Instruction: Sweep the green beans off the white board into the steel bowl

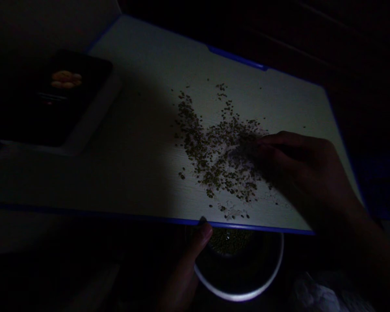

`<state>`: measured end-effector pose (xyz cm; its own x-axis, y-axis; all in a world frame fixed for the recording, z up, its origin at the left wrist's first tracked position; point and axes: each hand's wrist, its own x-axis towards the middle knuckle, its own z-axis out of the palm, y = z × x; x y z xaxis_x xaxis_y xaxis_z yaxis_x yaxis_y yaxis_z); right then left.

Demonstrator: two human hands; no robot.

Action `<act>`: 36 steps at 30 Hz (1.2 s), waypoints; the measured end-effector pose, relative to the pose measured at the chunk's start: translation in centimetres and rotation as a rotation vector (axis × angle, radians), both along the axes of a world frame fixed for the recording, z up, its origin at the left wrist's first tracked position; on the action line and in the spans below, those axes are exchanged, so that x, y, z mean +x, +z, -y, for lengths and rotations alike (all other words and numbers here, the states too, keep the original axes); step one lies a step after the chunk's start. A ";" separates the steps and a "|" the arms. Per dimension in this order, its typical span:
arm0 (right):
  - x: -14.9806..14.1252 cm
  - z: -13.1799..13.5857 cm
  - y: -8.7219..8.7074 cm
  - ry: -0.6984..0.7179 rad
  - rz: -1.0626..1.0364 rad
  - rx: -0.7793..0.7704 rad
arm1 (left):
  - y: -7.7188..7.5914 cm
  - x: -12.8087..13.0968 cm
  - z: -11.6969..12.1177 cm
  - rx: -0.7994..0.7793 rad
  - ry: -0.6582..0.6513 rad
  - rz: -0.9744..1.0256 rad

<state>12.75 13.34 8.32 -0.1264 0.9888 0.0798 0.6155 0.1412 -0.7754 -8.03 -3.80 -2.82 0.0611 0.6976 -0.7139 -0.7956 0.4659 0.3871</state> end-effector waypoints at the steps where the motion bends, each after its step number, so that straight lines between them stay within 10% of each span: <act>1: 0.3 0.2 0.4 -0.002 0.020 0.025 | -0.2 0.0 0.1 -0.012 0.003 -0.005; 11: 3.8 5.5 1.1 0.375 0.194 0.193 | -0.4 0.1 0.2 0.054 -0.030 0.030; 36: 4.3 6.7 -0.6 0.382 0.176 0.241 | 1.3 0.4 -0.7 -0.004 -0.038 -0.044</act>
<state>17.01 6.69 7.74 -0.5089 0.8250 0.2457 0.6034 0.5454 -0.5817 -7.62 -3.13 -1.56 0.0560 0.6925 -0.7192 -0.7592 0.4973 0.4198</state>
